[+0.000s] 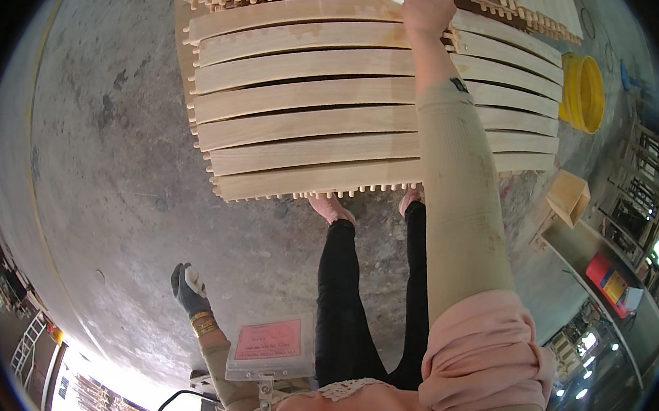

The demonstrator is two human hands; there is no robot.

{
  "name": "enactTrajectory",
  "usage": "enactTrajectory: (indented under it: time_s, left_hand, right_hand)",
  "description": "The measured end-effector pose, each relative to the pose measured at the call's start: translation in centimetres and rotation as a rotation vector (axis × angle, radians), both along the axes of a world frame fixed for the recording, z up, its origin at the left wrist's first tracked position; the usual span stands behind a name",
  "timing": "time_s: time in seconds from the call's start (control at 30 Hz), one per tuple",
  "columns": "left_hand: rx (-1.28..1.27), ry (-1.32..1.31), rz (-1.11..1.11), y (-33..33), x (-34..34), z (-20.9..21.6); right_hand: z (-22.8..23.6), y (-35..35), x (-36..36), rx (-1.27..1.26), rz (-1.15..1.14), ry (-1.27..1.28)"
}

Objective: The person wipes a stack of curved wooden slats with a white cloth, then moves to a workbench and applies a yellowish liquid to small wooden pieces using a brush. The person handles the pieces one at a time, dipping the brush into a container and coating the surfaces.

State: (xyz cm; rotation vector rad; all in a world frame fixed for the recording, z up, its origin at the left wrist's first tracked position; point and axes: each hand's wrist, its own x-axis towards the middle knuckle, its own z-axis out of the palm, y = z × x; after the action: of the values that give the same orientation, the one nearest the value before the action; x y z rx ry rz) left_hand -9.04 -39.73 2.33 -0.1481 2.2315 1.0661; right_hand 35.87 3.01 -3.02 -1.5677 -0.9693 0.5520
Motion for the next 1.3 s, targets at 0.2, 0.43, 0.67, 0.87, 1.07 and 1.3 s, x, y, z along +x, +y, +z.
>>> enactTrajectory:
  time_s: [0.2, 0.43, 0.67, 0.87, 1.07, 1.3]
  left_hand:
    - [-0.038, -0.020, -0.046, -0.4, 0.6, -0.4]
    - [-0.049, -0.007, -0.025, -0.8, 1.7, -1.0]
    - [-0.071, 0.003, -0.048, -1.8, 1.2, -1.6]
    - [-0.126, 0.033, -0.132, -2.1, 1.0, -1.1]
    - [-0.126, 0.020, -0.075, -1.6, 1.3, -1.3]
    - [-0.189, 0.023, -0.046, -2.9, 1.3, -0.5]
  right_hand:
    - [-0.7, 1.3, -0.1, 0.058, -0.195, -0.615]
    - [-0.9, 1.5, -1.3, -0.057, -0.169, -0.528]
    - [-1.7, 1.8, -0.3, -0.007, -0.175, -0.953]
    - [-1.7, 1.5, -1.0, 0.006, -0.184, -0.982]
    - [-1.6, 1.3, -0.7, 0.052, -0.163, -0.844]
    - [-0.5, -2.3, 1.0, 0.227, -0.037, -0.609]
